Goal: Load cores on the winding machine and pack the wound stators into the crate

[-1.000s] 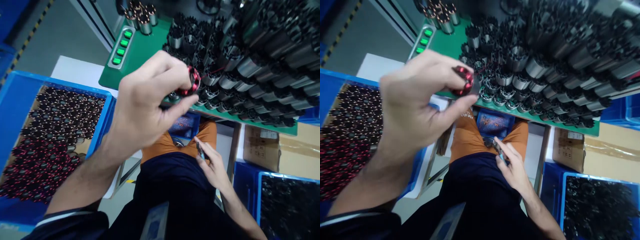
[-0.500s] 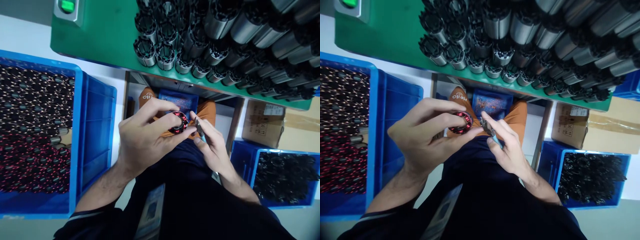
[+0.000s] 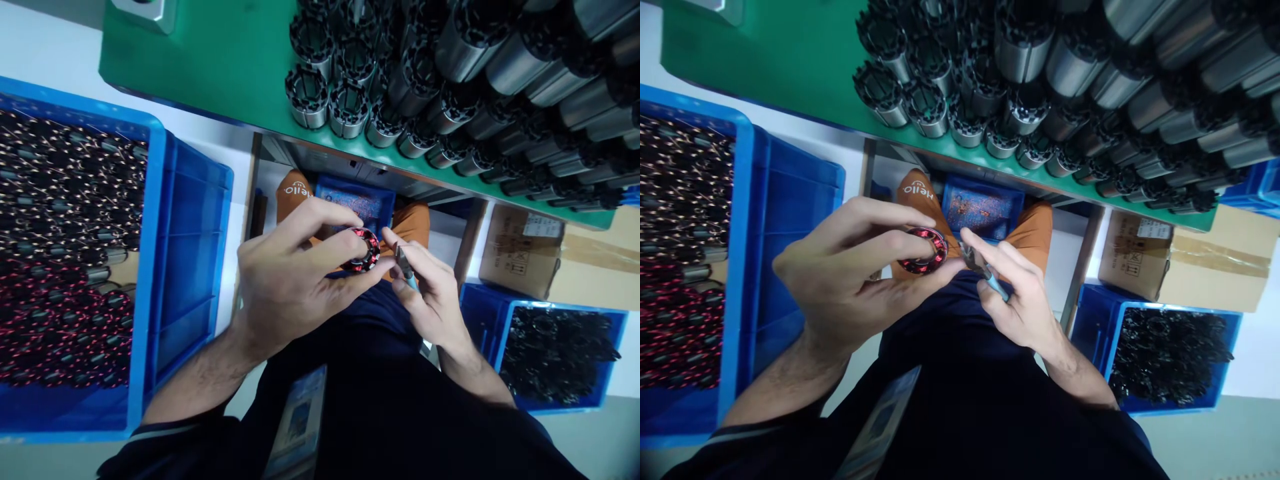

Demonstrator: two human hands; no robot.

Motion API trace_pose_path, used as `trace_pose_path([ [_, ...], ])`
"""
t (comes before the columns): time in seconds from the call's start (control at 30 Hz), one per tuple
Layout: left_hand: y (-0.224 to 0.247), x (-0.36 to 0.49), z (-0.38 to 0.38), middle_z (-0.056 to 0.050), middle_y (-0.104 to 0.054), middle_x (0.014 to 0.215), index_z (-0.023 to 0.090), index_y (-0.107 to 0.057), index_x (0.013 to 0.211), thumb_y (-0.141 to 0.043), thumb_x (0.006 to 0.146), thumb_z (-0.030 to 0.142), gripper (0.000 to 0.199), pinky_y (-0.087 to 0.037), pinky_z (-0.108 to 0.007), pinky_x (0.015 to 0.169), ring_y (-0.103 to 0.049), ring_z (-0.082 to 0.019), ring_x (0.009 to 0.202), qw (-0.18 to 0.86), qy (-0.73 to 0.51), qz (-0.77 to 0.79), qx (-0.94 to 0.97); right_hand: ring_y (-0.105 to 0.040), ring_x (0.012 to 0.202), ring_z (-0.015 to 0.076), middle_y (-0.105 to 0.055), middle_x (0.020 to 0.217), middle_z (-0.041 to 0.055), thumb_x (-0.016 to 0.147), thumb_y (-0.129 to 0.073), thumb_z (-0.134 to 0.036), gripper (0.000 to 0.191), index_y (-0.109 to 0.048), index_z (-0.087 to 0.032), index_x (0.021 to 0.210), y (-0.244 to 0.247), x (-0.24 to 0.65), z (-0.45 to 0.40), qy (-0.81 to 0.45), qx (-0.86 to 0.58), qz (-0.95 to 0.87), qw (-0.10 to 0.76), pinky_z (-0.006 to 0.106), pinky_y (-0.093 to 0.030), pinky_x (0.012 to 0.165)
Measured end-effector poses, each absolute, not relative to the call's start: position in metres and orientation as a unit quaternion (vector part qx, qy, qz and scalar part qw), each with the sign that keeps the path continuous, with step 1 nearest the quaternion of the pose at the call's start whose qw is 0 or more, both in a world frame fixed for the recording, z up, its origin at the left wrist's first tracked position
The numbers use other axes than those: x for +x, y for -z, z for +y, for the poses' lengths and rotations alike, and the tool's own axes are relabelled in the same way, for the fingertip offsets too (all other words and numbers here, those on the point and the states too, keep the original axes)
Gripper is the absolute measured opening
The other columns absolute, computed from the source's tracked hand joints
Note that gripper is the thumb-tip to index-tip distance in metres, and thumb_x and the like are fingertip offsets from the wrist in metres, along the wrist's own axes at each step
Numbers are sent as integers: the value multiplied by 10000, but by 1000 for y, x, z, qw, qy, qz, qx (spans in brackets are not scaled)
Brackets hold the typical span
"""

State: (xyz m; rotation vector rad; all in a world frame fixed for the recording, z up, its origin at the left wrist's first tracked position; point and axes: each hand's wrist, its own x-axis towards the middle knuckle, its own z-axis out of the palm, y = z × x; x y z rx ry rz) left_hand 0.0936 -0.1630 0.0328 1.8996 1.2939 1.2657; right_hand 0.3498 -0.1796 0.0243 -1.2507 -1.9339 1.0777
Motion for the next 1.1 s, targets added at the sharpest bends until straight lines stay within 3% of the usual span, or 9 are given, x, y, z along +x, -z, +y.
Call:
trace_pose_path([
  [0.13, -33, 92, -164, 29, -884, 1232, 388, -884, 1031, -1086, 982, 416, 210, -626, -416, 695, -822, -209, 926, 232, -456, 486, 709, -673, 887, 222, -815, 1086, 55, 1155, -668, -254, 595, -753, -297, 1743, -26, 347, -178, -408, -469, -729, 288, 379, -646, 825],
  [0.3, -32, 91, -165, 21, -890, 1221, 392, -872, 1076, -1051, 1006, 396, 192, -638, -403, 703, -836, -225, 946, 204, -457, 481, 720, -799, 957, 231, -902, 1465, 95, 1142, -661, -240, 551, -806, -300, 1671, -28, 344, -178, -404, -464, -731, 294, 413, -720, 904],
  [0.37, -32, 91, -166, 20, -893, 1208, 386, -869, 1054, -1042, 1015, 396, 178, -637, -391, 691, -833, -224, 931, 199, -455, 489, 717, -841, 980, 228, -900, 1511, 94, 1121, -667, -223, 540, -832, -283, 1633, -26, 343, -178, -400, -461, -732, 302, 412, -743, 949],
  [0.6, -13, 96, -160, -6, -891, 1108, 295, -818, 930, -1025, 1015, 350, 231, -592, -372, 680, -823, -210, 881, 155, -458, 530, 697, -883, 980, 215, -916, 1077, 38, 1074, -656, -215, 580, -862, -225, 1616, -2, 338, -169, -464, -501, -676, 275, 357, -750, 964],
  [0.67, -2, 96, -156, -22, -872, 1089, 264, -810, 916, -1044, 967, 301, 242, -631, -353, 760, -839, -218, 957, 204, -479, 537, 663, -879, 1073, 232, -924, 1202, 55, 1078, -665, -253, 588, -847, -222, 1636, 10, 338, -161, -482, -523, -649, 269, 381, -743, 1017],
  [0.73, 7, 96, -152, -32, -856, 1106, 242, -822, 952, -1041, 943, 303, 228, -660, -326, 771, -854, -219, 976, 343, -507, 528, 589, -849, 1126, 257, -908, 1337, 85, 1073, -688, -291, 594, -839, -233, 1645, 18, 339, -155, -456, -537, -657, 269, 417, -729, 1037],
  [0.87, 12, 99, -147, -32, -859, 1052, 225, -844, 1038, -1008, 1013, 544, 360, -715, -299, 742, -891, -217, 890, 607, -506, 482, 378, -684, 913, 236, -789, 1064, 61, 1034, -778, -292, 672, -797, -263, 1706, 23, 342, -151, -335, -520, -738, 269, 425, -677, 885],
  [0.97, 9, 106, -144, -22, -877, 1018, 232, -873, 1014, -1068, 946, 659, 474, -755, -306, 845, -890, -207, 916, 648, -512, 461, 324, -617, 882, 219, -683, 1002, 33, 1046, -800, -280, 635, -812, -272, 1680, 19, 342, -154, -249, -500, -770, 308, 422, -645, 844],
  [1.1, 7, 117, -141, -10, -894, 1059, 261, -917, 1029, -1092, 935, 640, 428, -764, -316, 869, -887, -202, 947, 673, -527, 419, 306, -624, 881, 221, -658, 988, 30, 1116, -783, -303, 556, -809, -314, 1672, 15, 340, -154, -178, -477, -789, 345, 424, -605, 808],
])
